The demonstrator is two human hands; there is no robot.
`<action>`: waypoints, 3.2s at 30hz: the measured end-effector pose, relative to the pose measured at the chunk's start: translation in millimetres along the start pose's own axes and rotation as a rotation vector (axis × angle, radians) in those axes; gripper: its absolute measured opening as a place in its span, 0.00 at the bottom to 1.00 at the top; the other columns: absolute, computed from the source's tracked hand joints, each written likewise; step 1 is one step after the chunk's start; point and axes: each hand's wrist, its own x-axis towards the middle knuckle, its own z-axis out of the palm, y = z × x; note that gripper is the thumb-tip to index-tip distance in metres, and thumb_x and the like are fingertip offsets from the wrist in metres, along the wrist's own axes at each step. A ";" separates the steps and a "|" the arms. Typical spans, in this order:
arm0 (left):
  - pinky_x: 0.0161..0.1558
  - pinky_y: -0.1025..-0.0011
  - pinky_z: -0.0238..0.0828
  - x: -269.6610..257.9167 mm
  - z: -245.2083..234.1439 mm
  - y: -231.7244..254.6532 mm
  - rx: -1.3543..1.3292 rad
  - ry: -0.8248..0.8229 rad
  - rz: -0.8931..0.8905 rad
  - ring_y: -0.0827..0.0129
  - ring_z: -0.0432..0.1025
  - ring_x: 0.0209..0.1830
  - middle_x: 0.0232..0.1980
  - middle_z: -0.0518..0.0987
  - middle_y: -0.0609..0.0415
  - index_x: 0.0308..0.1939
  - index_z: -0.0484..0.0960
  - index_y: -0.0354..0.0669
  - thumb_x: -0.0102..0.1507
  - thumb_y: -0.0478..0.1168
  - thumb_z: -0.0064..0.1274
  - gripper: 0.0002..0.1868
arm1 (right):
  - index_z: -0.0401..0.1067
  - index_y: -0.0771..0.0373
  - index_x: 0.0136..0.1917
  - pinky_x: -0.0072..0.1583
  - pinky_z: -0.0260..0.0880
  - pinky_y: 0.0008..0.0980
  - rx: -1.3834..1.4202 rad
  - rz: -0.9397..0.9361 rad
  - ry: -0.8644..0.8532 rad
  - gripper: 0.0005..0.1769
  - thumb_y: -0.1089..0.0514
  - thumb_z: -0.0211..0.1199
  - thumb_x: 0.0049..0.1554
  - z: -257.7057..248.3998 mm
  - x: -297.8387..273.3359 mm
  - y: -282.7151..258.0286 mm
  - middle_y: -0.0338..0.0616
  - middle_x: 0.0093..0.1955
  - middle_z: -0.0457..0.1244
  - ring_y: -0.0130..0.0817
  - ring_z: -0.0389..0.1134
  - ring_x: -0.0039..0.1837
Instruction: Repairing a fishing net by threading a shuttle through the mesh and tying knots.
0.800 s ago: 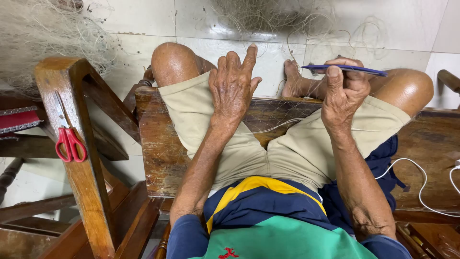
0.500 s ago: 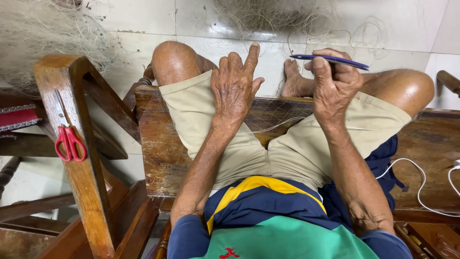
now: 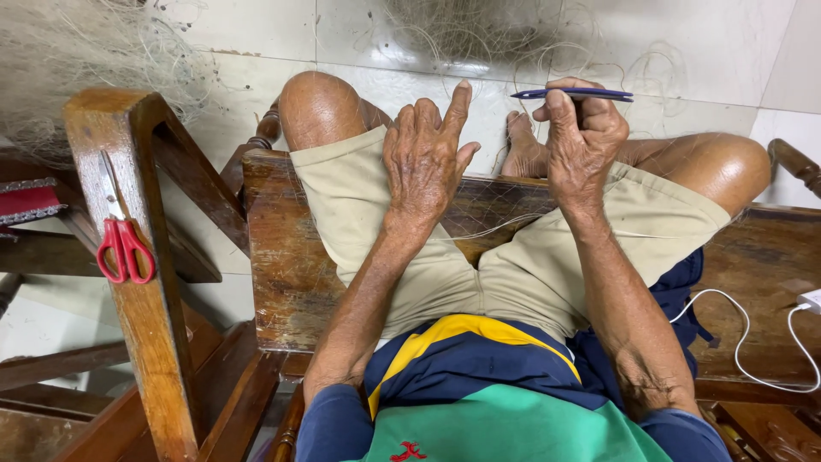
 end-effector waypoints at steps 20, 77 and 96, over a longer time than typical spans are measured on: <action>0.47 0.56 0.75 -3.0 -2.5 -3.4 -0.032 0.009 -0.018 0.59 0.71 0.55 0.55 0.73 0.57 0.90 0.72 0.66 0.61 0.74 0.85 0.60 | 0.72 0.60 0.49 0.35 0.69 0.25 0.135 0.207 -0.232 0.20 0.53 0.72 0.83 -7.1 11.4 9.8 0.47 0.40 0.73 0.29 0.73 0.37; 0.54 0.58 0.94 -62.7 -98.7 -60.5 -0.846 0.369 0.162 0.47 0.87 0.61 0.52 0.85 0.40 0.72 0.58 0.60 0.80 0.30 0.57 0.28 | 0.78 0.67 0.76 0.66 0.86 0.32 0.274 0.128 -0.221 0.25 0.45 0.67 0.79 -52.5 -1.4 5.2 0.45 0.60 0.74 0.31 0.76 0.61; 0.59 0.51 0.87 2.7 -150.9 14.5 -0.798 0.393 0.291 0.42 0.86 0.54 0.58 0.85 0.33 0.39 0.75 0.32 0.76 0.27 0.58 0.11 | 0.76 0.63 0.77 0.71 0.89 0.35 0.361 0.231 -0.181 0.29 0.42 0.73 0.73 -102.2 0.1 -15.7 0.45 0.66 0.72 0.30 0.77 0.72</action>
